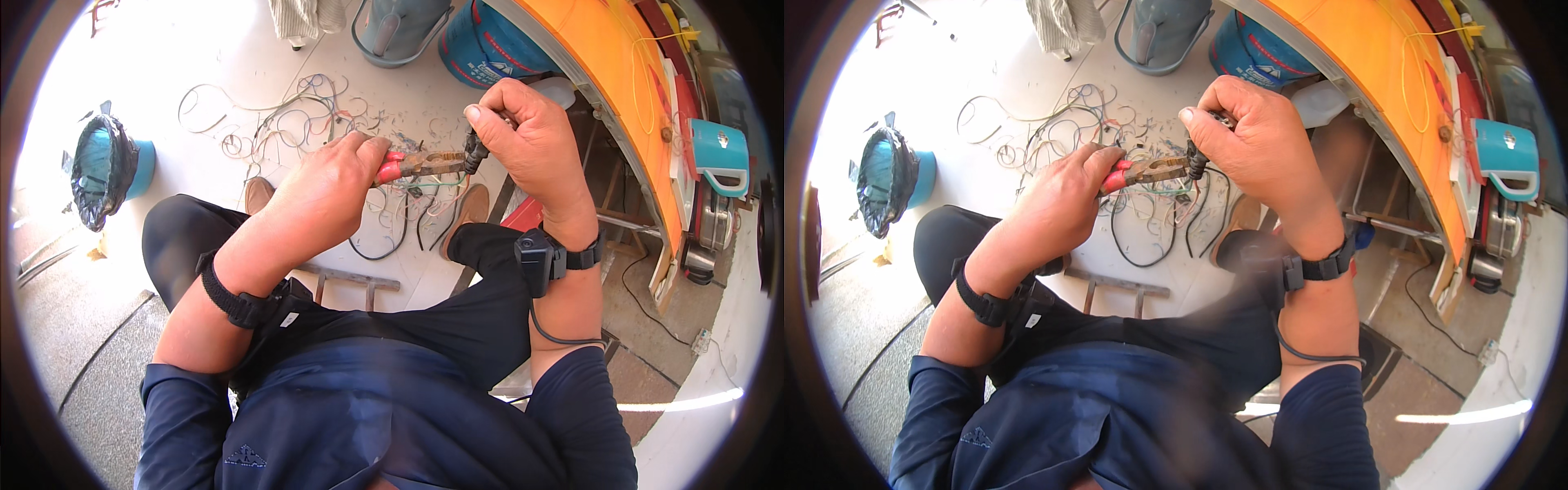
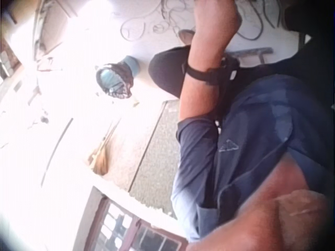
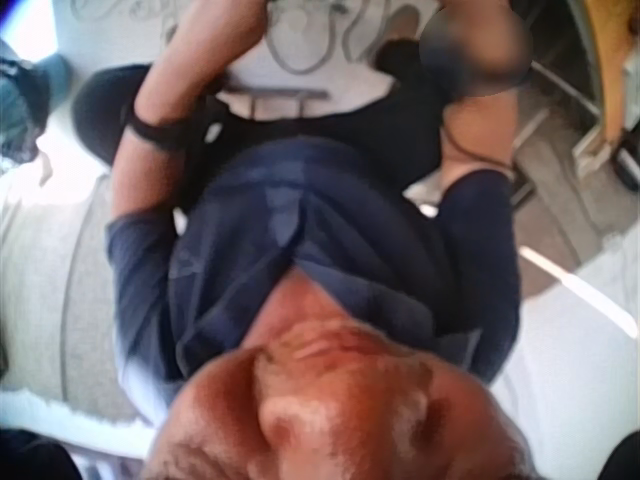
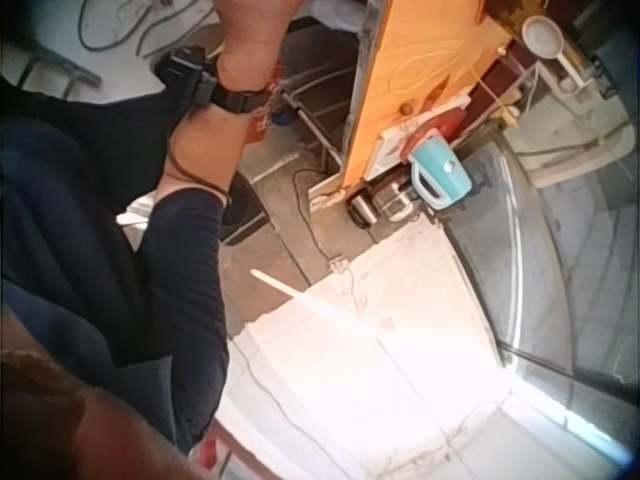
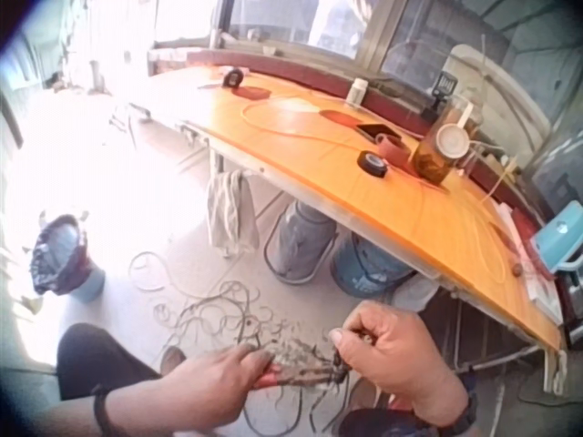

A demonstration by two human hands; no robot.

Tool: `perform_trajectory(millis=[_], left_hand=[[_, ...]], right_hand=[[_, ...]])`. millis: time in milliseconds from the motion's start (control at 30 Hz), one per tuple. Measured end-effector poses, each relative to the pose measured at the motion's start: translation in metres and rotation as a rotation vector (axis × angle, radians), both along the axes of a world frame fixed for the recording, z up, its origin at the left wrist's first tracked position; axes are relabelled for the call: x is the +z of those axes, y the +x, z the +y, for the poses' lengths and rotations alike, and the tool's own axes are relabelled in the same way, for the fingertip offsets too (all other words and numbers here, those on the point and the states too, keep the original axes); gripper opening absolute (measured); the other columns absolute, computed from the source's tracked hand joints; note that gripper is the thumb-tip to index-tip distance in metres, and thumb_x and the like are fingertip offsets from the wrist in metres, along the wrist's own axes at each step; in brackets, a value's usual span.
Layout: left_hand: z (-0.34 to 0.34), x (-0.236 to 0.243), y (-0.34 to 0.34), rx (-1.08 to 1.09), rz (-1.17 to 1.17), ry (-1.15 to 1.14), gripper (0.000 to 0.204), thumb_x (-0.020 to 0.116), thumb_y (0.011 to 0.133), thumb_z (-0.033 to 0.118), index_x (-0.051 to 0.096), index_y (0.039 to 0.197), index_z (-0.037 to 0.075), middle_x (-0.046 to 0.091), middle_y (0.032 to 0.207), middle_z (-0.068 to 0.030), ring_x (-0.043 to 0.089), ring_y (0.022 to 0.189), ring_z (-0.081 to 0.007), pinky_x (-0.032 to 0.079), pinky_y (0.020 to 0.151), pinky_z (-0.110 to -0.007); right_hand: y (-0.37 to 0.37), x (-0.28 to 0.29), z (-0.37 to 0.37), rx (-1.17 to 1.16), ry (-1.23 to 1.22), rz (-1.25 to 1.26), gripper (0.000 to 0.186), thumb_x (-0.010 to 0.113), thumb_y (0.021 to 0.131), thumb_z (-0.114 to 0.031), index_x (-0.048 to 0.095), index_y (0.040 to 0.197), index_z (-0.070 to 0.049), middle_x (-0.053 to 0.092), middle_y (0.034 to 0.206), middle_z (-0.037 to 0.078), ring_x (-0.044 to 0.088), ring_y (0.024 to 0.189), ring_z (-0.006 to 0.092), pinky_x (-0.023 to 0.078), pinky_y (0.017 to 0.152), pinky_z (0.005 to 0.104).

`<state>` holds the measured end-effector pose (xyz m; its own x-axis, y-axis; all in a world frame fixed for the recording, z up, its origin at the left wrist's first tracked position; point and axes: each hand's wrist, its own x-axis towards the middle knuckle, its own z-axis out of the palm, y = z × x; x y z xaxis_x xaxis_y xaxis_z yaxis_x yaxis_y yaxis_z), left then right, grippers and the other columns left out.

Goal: The person uses pliers to cut wires connected to an electronic component, then manipulates the wires and a connector by hand.

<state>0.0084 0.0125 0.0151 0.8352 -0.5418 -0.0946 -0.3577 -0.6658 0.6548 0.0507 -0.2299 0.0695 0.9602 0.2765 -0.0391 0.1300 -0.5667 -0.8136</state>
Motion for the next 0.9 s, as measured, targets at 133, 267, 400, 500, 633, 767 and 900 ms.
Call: perform_trajectory(millis=[133, 267, 400, 500, 633, 767, 900], left_hand=[[0.0, -0.004, 0.0, 0.002, -0.066, 0.05, 0.039, 0.053, 0.083, -0.01, 0.056, 0.121, -0.003, 0.061, 0.103, -0.0218, 0.062, 0.096, -0.0408, 0.051, 0.083, -0.045], [-0.002, -0.005, 0.0, -0.002, -0.06, 0.071, 0.036, 0.055, 0.084, -0.008, 0.056, 0.12, -0.004, 0.061, 0.103, -0.0218, 0.062, 0.096, -0.0401, 0.051, 0.082, -0.045], [-0.003, -0.007, -0.001, 0.003, -0.058, 0.084, 0.036, 0.055, 0.084, -0.009, 0.056, 0.12, -0.005, 0.061, 0.103, -0.022, 0.062, 0.097, -0.0396, 0.051, 0.083, -0.044], [-0.003, -0.006, -0.001, -0.009, -0.06, 0.093, 0.037, 0.054, 0.083, -0.009, 0.055, 0.12, -0.006, 0.061, 0.104, -0.0224, 0.062, 0.097, -0.0394, 0.051, 0.084, -0.044], [-0.003, -0.004, -0.002, -0.043, -0.066, 0.126, 0.037, 0.054, 0.083, -0.009, 0.055, 0.12, -0.006, 0.061, 0.104, -0.0223, 0.062, 0.097, -0.0392, 0.051, 0.084, -0.044], [-0.005, -0.006, -0.005, -0.046, -0.079, 0.15, 0.028, 0.055, 0.083, -0.007, 0.056, 0.111, -0.003, 0.061, 0.101, -0.021, 0.063, 0.094, -0.0385, 0.051, 0.081, -0.045], [-0.005, -0.009, -0.006, -0.061, -0.114, 0.203, 0.018, 0.056, 0.084, -0.004, 0.056, 0.101, -0.001, 0.061, 0.097, -0.0196, 0.062, 0.091, -0.038, 0.05, 0.079, -0.047]], right_hand=[[-0.001, 0.0, 0.004, 0.017, -0.077, -0.019, 0.019, 0.068, 0.089, -0.011, 0.056, 0.077, -0.004, 0.049, 0.067, -0.004, 0.041, 0.062, 0.004, 0.036, 0.056, 0.0231], [-0.001, -0.002, 0.006, 0.034, -0.136, -0.058, 0.02, 0.069, 0.089, -0.011, 0.055, 0.076, -0.004, 0.05, 0.067, -0.003, 0.041, 0.061, 0.0046, 0.036, 0.055, 0.0237], [-0.001, -0.005, 0.007, 0.022, -0.171, -0.038, 0.021, 0.069, 0.086, -0.019, 0.059, 0.077, -0.003, 0.055, 0.066, 0.005, 0.047, 0.058, 0.0134, 0.04, 0.054, 0.0298], [0.001, -0.009, 0.006, 0.025, -0.193, -0.075, 0.024, 0.069, 0.085, -0.023, 0.061, 0.078, -0.002, 0.057, 0.065, 0.011, 0.05, 0.056, 0.0204, 0.042, 0.054, 0.034], [0.0, -0.011, 0.009, 0.05, -0.221, -0.049, 0.025, 0.069, 0.084, -0.025, 0.061, 0.079, -0.002, 0.058, 0.067, 0.013, 0.053, 0.057, 0.0251, 0.042, 0.055, 0.0362], [0.0, -0.016, 0.012, 0.083, -0.252, -0.046, 0.025, 0.069, 0.084, -0.026, 0.061, 0.079, -0.002, 0.059, 0.068, 0.013, 0.055, 0.059, 0.0267, 0.043, 0.056, 0.0373], [0.0, -0.018, 0.012, 0.061, -0.22, -0.041, 0.026, 0.069, 0.085, -0.026, 0.062, 0.079, -0.002, 0.059, 0.067, 0.012, 0.055, 0.06, 0.0269, 0.043, 0.056, 0.037]])
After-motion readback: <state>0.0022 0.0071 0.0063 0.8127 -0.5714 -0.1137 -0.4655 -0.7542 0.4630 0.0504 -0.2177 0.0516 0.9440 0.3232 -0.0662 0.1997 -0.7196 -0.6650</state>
